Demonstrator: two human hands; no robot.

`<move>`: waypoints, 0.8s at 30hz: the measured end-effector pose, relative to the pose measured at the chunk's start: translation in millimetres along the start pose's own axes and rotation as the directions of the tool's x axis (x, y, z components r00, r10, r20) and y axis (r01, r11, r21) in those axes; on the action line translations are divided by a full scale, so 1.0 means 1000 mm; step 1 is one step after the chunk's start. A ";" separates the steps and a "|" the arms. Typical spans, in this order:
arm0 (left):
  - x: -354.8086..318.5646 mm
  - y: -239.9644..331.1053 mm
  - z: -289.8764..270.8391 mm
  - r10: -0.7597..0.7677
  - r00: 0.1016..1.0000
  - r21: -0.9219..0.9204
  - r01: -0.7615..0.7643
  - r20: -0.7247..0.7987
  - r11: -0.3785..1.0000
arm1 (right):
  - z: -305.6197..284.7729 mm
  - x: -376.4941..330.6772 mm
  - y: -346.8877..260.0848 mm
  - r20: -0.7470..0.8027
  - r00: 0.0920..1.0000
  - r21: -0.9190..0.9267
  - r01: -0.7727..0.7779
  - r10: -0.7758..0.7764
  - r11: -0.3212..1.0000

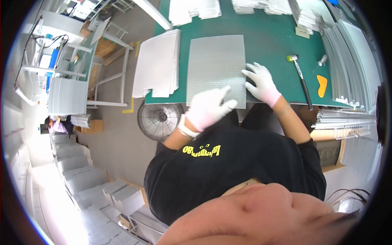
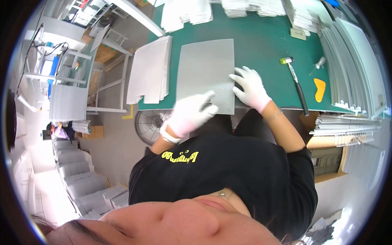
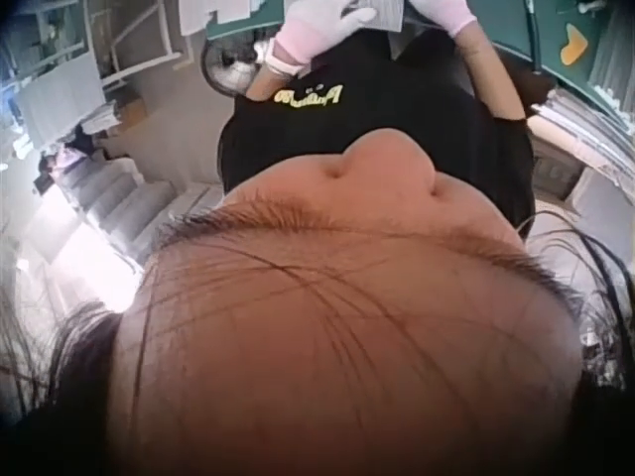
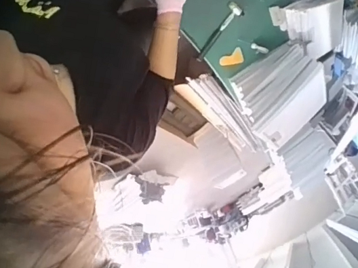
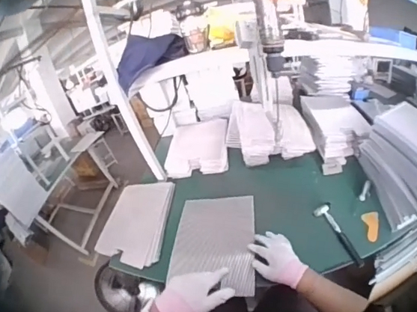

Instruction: Assembling metal mesh air filters into aluminum frames using metal clips and a power drill.

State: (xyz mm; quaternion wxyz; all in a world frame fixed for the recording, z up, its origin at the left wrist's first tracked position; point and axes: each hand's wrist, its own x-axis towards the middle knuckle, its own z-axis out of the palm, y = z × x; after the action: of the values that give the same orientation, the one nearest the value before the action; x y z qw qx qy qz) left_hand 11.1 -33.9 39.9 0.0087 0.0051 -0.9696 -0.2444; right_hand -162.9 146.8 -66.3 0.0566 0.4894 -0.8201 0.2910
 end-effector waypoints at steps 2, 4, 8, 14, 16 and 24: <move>0.003 0.017 -0.062 0.237 0.930 -0.114 -0.278 -0.282 0.954 | 0.021 -0.002 0.021 0.112 0.994 -0.135 -0.004 0.020 0.991; -0.026 0.019 -0.095 0.462 0.456 0.157 -0.560 -0.760 0.813 | 0.010 -0.001 0.016 0.104 0.994 -0.149 -0.029 0.045 0.988; -0.050 0.067 -0.134 0.328 -0.015 0.041 -0.996 -0.945 0.073 | 0.004 -0.011 0.036 0.039 0.982 -0.234 -0.171 0.185 0.957; -0.043 0.067 -0.131 0.202 -0.199 0.231 -0.961 -0.959 0.150 | -0.004 -0.011 0.040 -0.027 0.979 -0.199 -0.202 0.201 0.959; -0.043 0.064 -0.131 0.183 -0.233 0.264 -0.950 -0.955 0.168 | -0.003 -0.011 0.040 -0.031 0.978 -0.196 -0.209 0.207 0.958; -0.040 0.051 -0.122 0.107 -0.367 0.383 -0.891 -0.924 0.246 | 0.006 -0.005 0.048 -0.091 0.984 -0.155 -0.168 0.156 0.973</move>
State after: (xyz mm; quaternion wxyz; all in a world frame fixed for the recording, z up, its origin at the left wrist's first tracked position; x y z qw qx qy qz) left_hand 53.2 -46.3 171.4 0.7502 -0.3599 -0.3773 -0.4066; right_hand -198.7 164.3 -93.6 0.1042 0.4029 -0.8754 0.2459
